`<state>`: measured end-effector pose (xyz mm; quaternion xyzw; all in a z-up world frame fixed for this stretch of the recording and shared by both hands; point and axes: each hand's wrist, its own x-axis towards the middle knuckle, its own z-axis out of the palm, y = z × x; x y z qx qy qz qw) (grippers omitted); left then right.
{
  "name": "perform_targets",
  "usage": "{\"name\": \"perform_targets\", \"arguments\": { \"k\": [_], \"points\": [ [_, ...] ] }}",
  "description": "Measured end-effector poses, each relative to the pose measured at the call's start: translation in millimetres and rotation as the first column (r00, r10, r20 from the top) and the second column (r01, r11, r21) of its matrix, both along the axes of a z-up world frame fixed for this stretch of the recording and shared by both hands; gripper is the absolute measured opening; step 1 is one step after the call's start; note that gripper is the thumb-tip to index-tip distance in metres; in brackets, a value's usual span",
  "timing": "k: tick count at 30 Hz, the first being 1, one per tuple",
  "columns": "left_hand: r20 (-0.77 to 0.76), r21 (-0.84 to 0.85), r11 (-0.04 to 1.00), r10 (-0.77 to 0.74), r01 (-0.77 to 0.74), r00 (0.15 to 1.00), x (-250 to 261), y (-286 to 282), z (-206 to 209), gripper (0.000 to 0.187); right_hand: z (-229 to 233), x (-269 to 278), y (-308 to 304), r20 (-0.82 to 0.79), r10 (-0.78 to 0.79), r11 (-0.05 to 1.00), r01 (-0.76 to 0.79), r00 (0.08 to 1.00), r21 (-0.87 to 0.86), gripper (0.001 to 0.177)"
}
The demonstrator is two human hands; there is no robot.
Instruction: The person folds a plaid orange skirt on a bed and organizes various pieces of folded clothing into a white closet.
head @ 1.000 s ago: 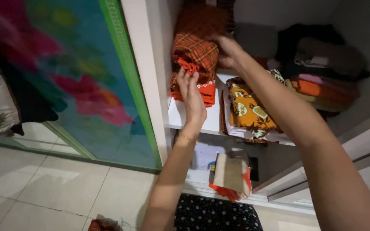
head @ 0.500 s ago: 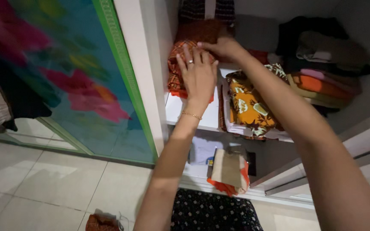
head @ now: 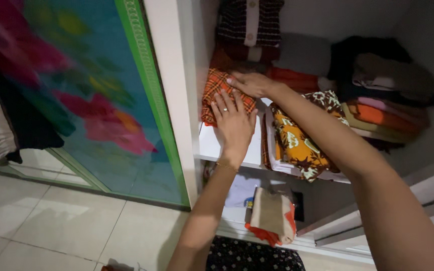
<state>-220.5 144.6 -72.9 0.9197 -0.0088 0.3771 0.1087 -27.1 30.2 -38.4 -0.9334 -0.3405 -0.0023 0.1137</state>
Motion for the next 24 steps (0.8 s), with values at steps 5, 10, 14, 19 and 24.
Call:
{"name": "perform_targets", "arguments": {
  "k": [5, 10, 14, 19, 24],
  "points": [
    [-0.026, -0.008, 1.000, -0.009, 0.008, 1.000, 8, 3, -6, 0.078, 20, -30, 10, -0.041, -0.070, 0.991, 0.064, 0.997, -0.117, 0.081],
    [-0.019, -0.018, 0.999, -0.037, 0.036, 0.999, 13, 9, -9, 0.077, 58, -52, 32, -0.089, -0.113, 0.966, 0.089, 0.990, -0.242, 0.083],
    [0.027, -0.014, 1.000, -0.013, 0.013, 1.000, 13, 6, -4, 0.074, 60, -56, 34, -0.113, -0.101, 0.966, 0.070, 0.988, -0.251, 0.084],
    [0.125, -0.079, 0.987, -0.130, 0.141, 0.984, -2, 14, 19, 0.069, 102, -70, -25, 0.195, 0.099, 0.995, -0.090, 0.976, -0.053, 0.063],
    [0.165, 0.057, 0.966, -0.257, 0.251, 0.952, -36, 3, 5, 0.085, 134, -210, -122, 0.231, -0.190, 0.898, 0.073, 0.954, 0.434, 0.052]
  ]
}}
